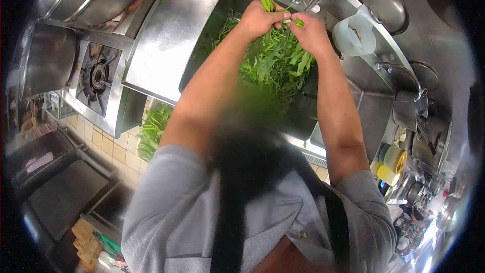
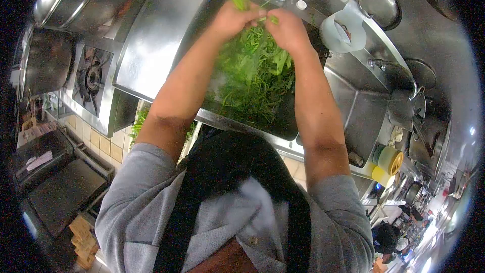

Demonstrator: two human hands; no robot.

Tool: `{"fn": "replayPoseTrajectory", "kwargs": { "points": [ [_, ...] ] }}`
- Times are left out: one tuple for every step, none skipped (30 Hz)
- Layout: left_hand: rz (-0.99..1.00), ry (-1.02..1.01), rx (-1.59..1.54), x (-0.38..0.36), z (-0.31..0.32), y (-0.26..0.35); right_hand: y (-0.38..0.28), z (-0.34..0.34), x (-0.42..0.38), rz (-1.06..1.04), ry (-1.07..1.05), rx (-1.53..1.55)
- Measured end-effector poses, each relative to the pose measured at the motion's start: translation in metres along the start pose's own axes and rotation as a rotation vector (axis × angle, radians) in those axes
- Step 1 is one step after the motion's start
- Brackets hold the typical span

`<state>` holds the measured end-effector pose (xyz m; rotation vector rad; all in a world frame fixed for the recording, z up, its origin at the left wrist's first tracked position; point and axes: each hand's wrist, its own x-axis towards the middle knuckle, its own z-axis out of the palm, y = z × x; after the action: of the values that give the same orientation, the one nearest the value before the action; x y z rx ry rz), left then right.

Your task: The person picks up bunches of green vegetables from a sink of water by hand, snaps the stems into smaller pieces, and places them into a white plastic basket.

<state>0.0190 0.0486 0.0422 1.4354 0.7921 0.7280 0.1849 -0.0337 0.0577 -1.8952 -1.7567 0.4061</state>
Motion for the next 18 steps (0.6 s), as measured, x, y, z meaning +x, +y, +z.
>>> {"fn": "replayPoseTrajectory", "kwargs": {
  "points": [
    [-0.001, 0.002, 0.000, -0.002, 0.000, -0.001, -0.001, 0.003, -0.001, -0.035, 0.064, 0.003],
    [-0.003, -0.004, -0.006, -0.003, -0.001, -0.002, -0.001, 0.005, -0.001, -0.035, 0.062, 0.003],
    [-0.004, -0.009, -0.010, -0.005, -0.001, -0.001, -0.001, 0.007, -0.001, 0.078, 0.070, 0.049],
    [-0.005, -0.006, -0.010, -0.009, -0.001, 0.000, -0.001, 0.009, -0.001, 0.192, 0.076, 0.095],
    [-0.046, 0.031, -0.063, -0.014, -0.001, 0.000, 0.012, 0.012, 0.001, 0.190, 0.073, 0.097],
    [-0.087, 0.068, -0.117, -0.017, -0.002, 0.001, 0.035, 0.013, 0.006, 0.238, 0.184, 0.327],
    [-0.086, 0.072, -0.117, -0.017, -0.004, -0.003, 0.034, 0.009, 0.009, 0.284, 0.296, 0.557],
    [-0.082, 0.043, -0.144, -0.019, -0.008, -0.012, 0.036, 0.002, 0.006, 0.455, 0.263, 0.863],
    [-0.076, 0.013, -0.170, -0.019, -0.011, -0.020, 0.029, -0.005, 0.004, 0.453, 0.259, 0.863],
    [-0.083, -0.020, -0.123, -0.018, -0.013, -0.027, 0.023, -0.009, 0.001, 0.430, 0.249, 0.928],
    [-0.085, -0.020, -0.124, -0.018, -0.011, -0.034, 0.020, -0.012, 0.000, 0.409, 0.240, 0.993],
    [-0.092, -0.036, -0.098, -0.018, -0.008, -0.040, 0.014, -0.011, 0.001, 0.351, 0.205, 0.818],
    [-0.098, -0.054, -0.071, -0.018, -0.005, -0.039, -0.003, -0.012, 0.000, 0.354, 0.209, 0.816],
    [-0.097, -0.059, -0.070, -0.017, -0.002, -0.037, -0.022, -0.013, -0.003, 0.281, 0.086, 0.632],
    [-0.113, -0.143, 0.072, -0.018, 0.000, -0.027, -0.035, -0.012, -0.004, 0.209, -0.036, 0.447],
    [-0.128, -0.226, 0.215, -0.018, 0.002, -0.022, -0.037, -0.007, -0.003, 0.169, -0.126, 0.390],
    [-0.128, -0.228, 0.215, -0.016, 0.005, -0.026, -0.013, 0.019, 0.002, 0.028, -0.061, 0.408],
    [-0.122, -0.267, 0.208, -0.016, 0.007, -0.026, -0.013, 0.019, 0.002, 0.104, -0.043, 0.421]
  ]
}}
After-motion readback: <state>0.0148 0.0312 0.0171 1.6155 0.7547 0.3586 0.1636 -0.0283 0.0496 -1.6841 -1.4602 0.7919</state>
